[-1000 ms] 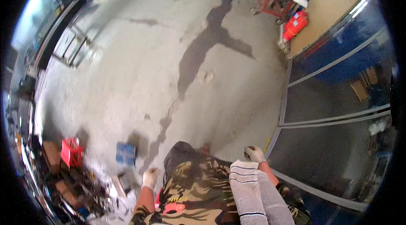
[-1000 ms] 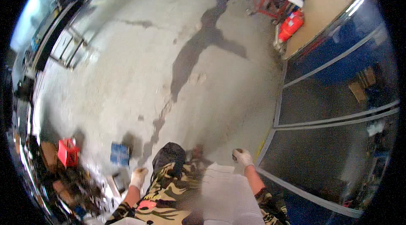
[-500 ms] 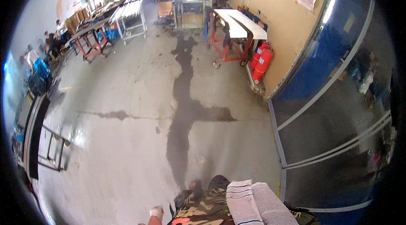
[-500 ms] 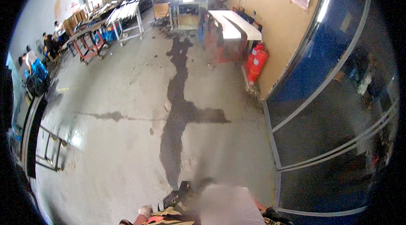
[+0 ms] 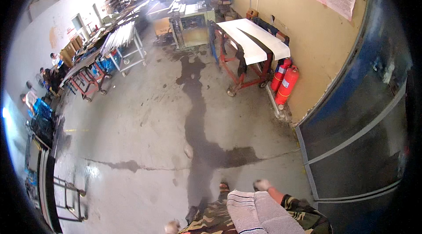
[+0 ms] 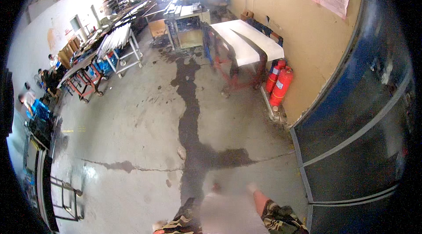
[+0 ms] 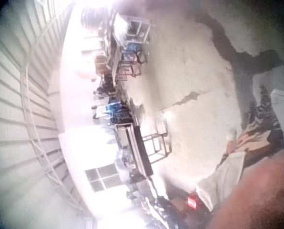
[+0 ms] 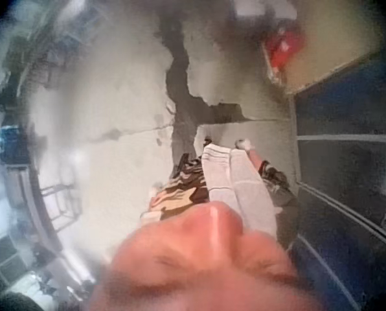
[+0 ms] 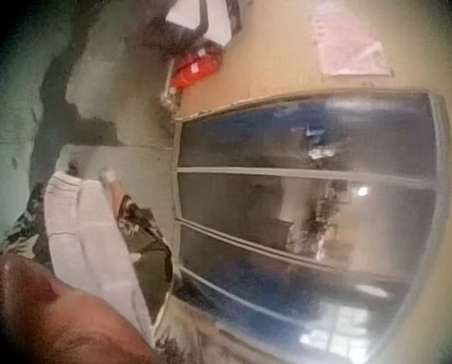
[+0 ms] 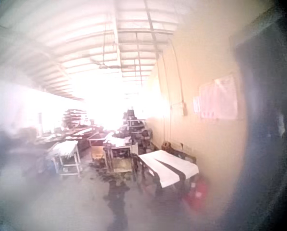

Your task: The person walks through a workshop and sits on a small red stool. They pick up metal rods from a large pile on the floor, inspect them, and sort them into a separate pile.

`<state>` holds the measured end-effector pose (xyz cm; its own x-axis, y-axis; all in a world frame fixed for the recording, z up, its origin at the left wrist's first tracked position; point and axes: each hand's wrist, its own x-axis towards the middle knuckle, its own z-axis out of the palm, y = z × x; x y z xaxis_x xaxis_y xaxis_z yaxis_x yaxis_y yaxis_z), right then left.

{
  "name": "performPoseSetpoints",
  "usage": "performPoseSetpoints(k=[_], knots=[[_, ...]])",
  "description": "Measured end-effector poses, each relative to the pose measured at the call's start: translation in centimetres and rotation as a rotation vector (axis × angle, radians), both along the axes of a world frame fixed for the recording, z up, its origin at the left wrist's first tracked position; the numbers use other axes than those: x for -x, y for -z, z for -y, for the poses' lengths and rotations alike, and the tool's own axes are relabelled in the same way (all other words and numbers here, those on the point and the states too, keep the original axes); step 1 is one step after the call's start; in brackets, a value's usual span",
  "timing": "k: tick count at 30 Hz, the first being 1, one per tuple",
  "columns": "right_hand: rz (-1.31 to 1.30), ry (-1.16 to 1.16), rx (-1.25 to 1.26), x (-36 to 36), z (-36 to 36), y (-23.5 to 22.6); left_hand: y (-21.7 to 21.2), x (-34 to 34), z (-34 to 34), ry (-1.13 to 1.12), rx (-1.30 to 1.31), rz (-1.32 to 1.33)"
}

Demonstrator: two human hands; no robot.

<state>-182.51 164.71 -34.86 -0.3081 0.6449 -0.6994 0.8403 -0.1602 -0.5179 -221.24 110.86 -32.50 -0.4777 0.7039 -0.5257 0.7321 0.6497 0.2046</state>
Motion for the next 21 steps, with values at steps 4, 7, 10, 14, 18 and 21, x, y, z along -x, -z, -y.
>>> performPoseSetpoints(k=[4,7,10,14,18,21], knots=[[-0.348,0.189,-0.121,10.4,-13.6,-5.8,-2.0,-1.0,-9.0,-0.593,0.13,0.389],[-0.41,0.181,-0.034,19.0,-20.3,-11.4,-3.2,1.5,-13.7,-0.639,0.179,0.412],[-0.436,0.173,-0.053,23.4,-24.9,-12.9,-1.5,6.6,-19.2,-0.532,0.193,0.401],[-0.338,0.101,0.021,26.2,-30.5,-12.7,3.3,18.8,-29.6,0.14,0.226,0.135],[-0.16,0.127,-0.026,24.2,-36.9,-12.5,4.2,32.4,-49.2,-0.064,0.244,0.159],[-0.306,0.455,-0.078,24.8,-41.6,-15.6,-3.0,39.0,-65.0,-0.789,-0.252,0.39]])
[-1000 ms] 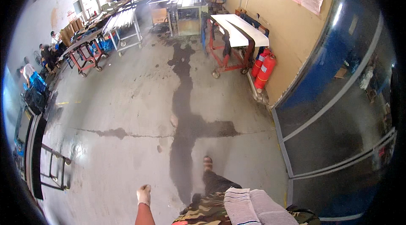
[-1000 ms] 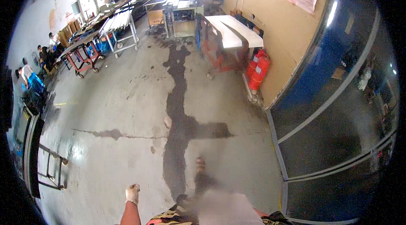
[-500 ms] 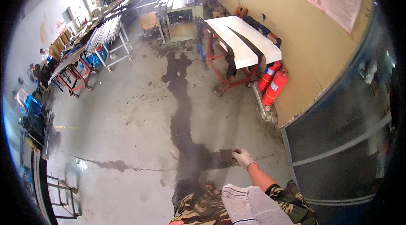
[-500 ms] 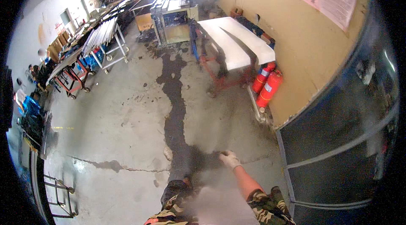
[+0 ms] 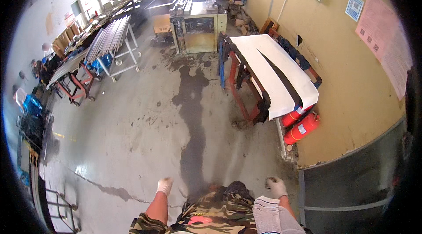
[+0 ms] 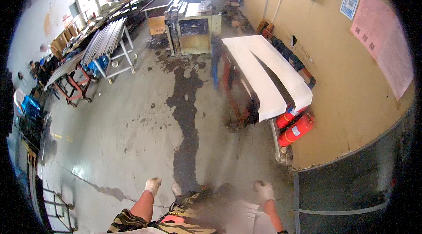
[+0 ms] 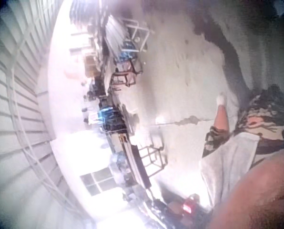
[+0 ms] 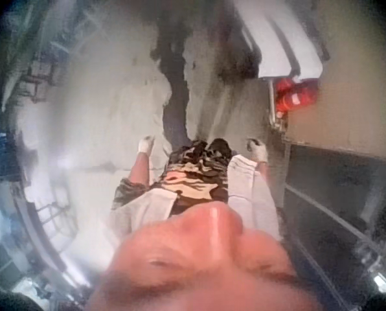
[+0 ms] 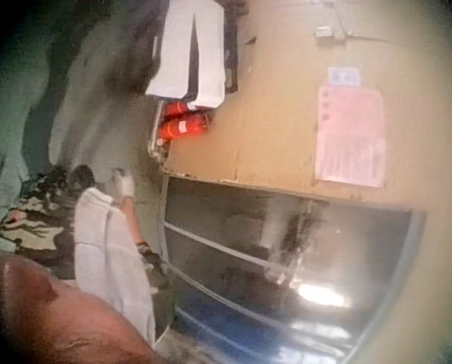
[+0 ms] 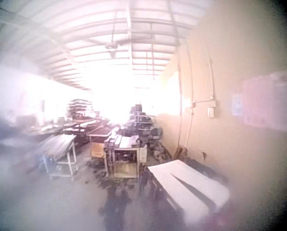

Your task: The person walks through a workshop and sits on a small red stool. They pick up metal rods from a large pile on the floor, inspect them, and sort them into a separate pile.

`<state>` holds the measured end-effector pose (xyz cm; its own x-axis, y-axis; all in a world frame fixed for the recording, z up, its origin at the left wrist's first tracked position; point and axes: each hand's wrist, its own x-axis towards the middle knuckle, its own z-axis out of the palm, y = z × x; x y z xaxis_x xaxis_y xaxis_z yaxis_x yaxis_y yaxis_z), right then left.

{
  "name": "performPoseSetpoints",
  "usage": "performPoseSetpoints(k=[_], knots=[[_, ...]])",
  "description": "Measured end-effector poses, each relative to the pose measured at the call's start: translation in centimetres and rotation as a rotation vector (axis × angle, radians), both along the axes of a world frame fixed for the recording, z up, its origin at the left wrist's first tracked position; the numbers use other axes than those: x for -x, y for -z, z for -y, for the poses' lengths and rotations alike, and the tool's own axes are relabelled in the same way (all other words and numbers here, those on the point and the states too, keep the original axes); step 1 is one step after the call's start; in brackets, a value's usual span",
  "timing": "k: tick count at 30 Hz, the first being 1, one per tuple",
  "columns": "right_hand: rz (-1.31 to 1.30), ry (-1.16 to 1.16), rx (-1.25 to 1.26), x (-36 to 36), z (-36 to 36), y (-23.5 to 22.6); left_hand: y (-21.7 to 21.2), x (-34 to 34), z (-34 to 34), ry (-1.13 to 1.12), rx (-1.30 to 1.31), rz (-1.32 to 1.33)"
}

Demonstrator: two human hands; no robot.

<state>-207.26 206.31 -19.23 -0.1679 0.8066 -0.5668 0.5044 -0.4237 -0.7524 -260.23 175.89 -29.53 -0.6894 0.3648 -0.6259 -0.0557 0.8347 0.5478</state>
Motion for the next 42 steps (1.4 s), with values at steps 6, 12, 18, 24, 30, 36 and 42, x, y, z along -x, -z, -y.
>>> performPoseSetpoints(k=[6,12,18,24,30,36,42], knots=[[0.165,0.349,-0.601,0.7,-17.7,-2.6,-9.8,2.3,-22.3,0.052,-0.398,-0.03],[0.432,0.167,-0.813,14.6,-36.5,-9.9,1.1,5.3,-18.0,0.461,0.093,-0.117],[0.761,-0.218,-0.653,25.6,-52.7,-9.6,-2.7,3.8,-20.7,0.289,0.35,0.127],[0.774,-0.494,-0.711,35.0,-60.4,-5.6,-8.6,6.9,-29.7,0.067,0.349,0.151],[0.721,-0.634,-0.757,36.6,-61.9,-5.9,-9.0,17.3,-40.1,-0.056,0.242,0.086],[0.81,-0.511,-0.673,36.6,-62.2,-3.7,1.3,31.0,-49.7,0.025,0.077,0.075],[0.866,-0.359,-0.414,41.3,-65.5,-6.7,2.9,41.9,-58.9,-0.245,-0.04,0.366]])
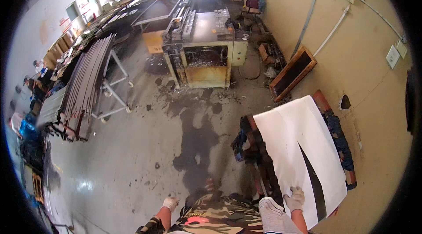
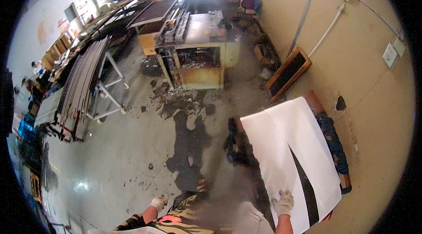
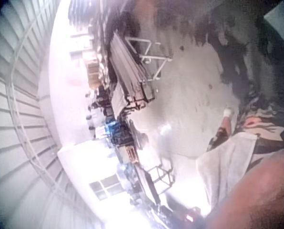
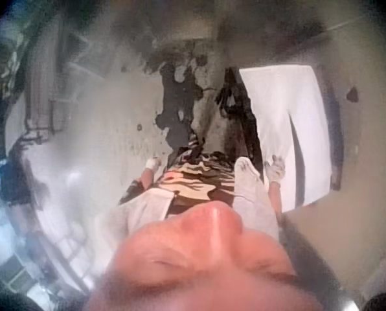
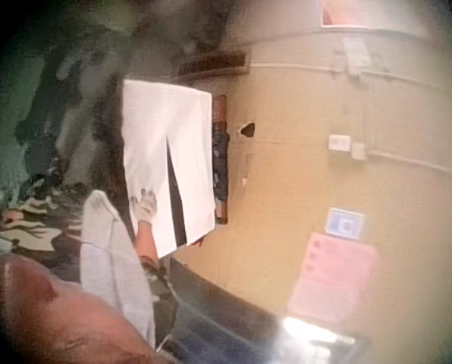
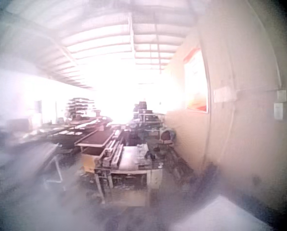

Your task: The person walks through a workshop and sits on a small red stool. They pick up metal rods from a large pile on the floor, inspect them, and sort them into a separate pile.

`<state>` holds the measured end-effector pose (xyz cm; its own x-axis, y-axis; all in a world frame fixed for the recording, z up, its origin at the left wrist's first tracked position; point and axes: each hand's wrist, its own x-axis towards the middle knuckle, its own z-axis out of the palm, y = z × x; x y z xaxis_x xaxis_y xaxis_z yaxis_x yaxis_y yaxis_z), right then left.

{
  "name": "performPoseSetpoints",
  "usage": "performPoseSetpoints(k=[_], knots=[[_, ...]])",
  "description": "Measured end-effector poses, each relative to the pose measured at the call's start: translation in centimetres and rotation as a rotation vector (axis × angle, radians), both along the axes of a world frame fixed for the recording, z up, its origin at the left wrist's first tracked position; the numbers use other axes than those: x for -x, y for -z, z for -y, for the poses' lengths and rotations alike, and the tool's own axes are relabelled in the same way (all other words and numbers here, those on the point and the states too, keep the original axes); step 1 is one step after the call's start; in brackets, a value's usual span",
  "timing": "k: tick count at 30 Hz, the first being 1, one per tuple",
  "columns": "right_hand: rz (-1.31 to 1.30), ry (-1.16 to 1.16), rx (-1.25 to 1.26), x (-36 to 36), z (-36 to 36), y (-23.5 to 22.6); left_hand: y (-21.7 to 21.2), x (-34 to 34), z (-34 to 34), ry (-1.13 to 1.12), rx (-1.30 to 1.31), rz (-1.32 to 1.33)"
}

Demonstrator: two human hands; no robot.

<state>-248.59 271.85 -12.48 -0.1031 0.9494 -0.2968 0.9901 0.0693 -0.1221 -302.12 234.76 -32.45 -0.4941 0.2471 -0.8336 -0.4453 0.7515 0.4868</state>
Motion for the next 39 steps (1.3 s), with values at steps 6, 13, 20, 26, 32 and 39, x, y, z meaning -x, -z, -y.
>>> performPoseSetpoints(k=[6,13,20,26,32,39], knots=[[-0.102,-0.037,-0.453,12.0,-11.1,-3.8,-2.5,10.5,-9.8,-0.109,-0.119,-0.011],[-0.644,-0.219,-0.672,37.2,-27.8,-9.5,-2.5,20.8,-12.5,0.152,0.027,-0.175],[-1.07,-0.2,-0.222,53.3,-41.2,-7.8,-9.4,27.3,-26.2,0.234,0.294,-0.147],[-1.199,-0.115,-0.054,60.2,-53.4,-7.3,-11.2,34.2,-35.3,0.229,0.291,-0.157],[-1.396,0.146,0.144,64.6,-66.9,-8.6,-8.3,41.9,-44.7,0.242,0.253,-0.103],[-1.12,0.273,0.137,71.0,-82.7,-7.8,-3.4,49.3,-57.4,0.053,0.038,-0.153]])
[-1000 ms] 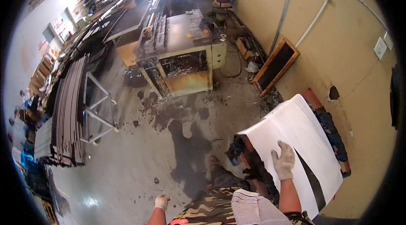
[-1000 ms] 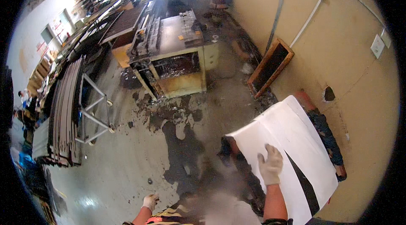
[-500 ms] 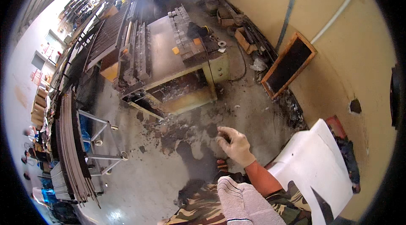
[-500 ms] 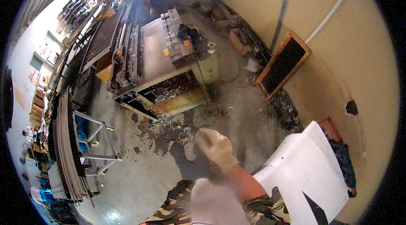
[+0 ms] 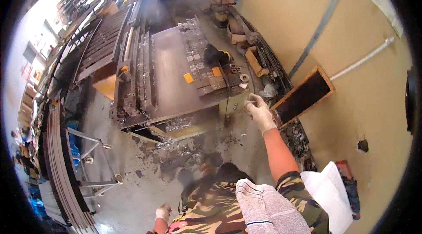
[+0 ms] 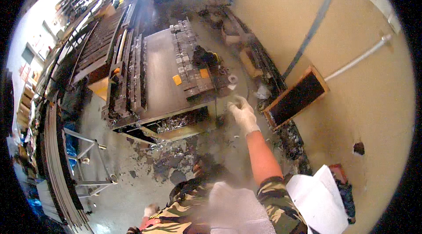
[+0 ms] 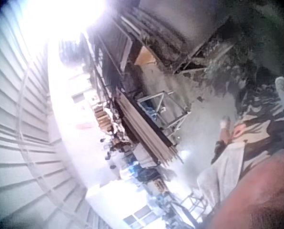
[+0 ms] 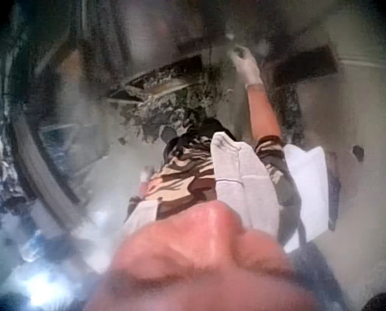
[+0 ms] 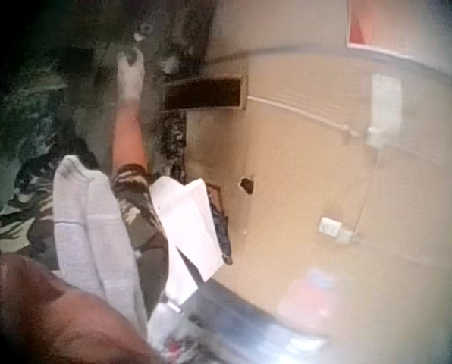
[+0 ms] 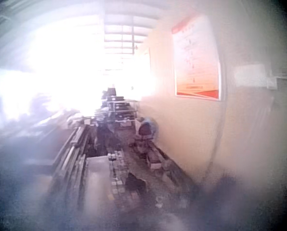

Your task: The person walks through a workshop and sits on a small red stool. They pick up metal rods from a large pile on the floor, inspect them, and sort them into a separate pile.

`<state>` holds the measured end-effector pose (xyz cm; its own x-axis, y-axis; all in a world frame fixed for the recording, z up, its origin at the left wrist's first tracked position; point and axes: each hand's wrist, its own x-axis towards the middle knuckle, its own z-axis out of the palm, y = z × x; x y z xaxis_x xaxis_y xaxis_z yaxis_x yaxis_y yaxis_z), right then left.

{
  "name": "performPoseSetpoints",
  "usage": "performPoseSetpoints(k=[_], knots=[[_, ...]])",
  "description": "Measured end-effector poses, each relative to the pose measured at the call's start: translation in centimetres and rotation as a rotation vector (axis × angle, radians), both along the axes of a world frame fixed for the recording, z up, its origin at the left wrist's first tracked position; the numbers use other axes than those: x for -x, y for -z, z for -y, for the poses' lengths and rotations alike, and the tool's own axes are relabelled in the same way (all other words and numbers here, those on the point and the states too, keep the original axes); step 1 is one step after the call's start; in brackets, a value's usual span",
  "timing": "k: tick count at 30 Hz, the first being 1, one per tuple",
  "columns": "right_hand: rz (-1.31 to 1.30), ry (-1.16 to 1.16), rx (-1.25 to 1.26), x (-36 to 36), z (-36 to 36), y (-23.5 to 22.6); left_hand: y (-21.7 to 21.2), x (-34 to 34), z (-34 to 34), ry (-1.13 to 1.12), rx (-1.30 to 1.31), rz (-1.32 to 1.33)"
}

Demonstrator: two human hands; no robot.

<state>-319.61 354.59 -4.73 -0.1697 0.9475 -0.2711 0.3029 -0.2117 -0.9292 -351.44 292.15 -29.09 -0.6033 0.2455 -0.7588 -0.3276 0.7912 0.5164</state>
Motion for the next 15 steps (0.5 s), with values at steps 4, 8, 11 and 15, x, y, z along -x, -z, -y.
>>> performPoseSetpoints(k=[4,8,11,15], knots=[[0.133,-0.058,0.002,4.1,-11.7,4.9,-1.0,1.9,-8.6,-0.054,-0.106,-0.144],[0.218,-0.106,0.041,10.4,-19.5,5.6,-8.6,-1.1,-14.7,-0.172,-0.136,-0.265],[0.49,-0.296,-0.061,16.0,-24.3,10.7,-7.6,-7.2,-11.7,-0.467,-0.095,-0.318],[0.14,-0.519,-0.014,14.1,-29.0,14.7,-0.3,-22.8,-8.9,-0.474,0.26,-0.154]])
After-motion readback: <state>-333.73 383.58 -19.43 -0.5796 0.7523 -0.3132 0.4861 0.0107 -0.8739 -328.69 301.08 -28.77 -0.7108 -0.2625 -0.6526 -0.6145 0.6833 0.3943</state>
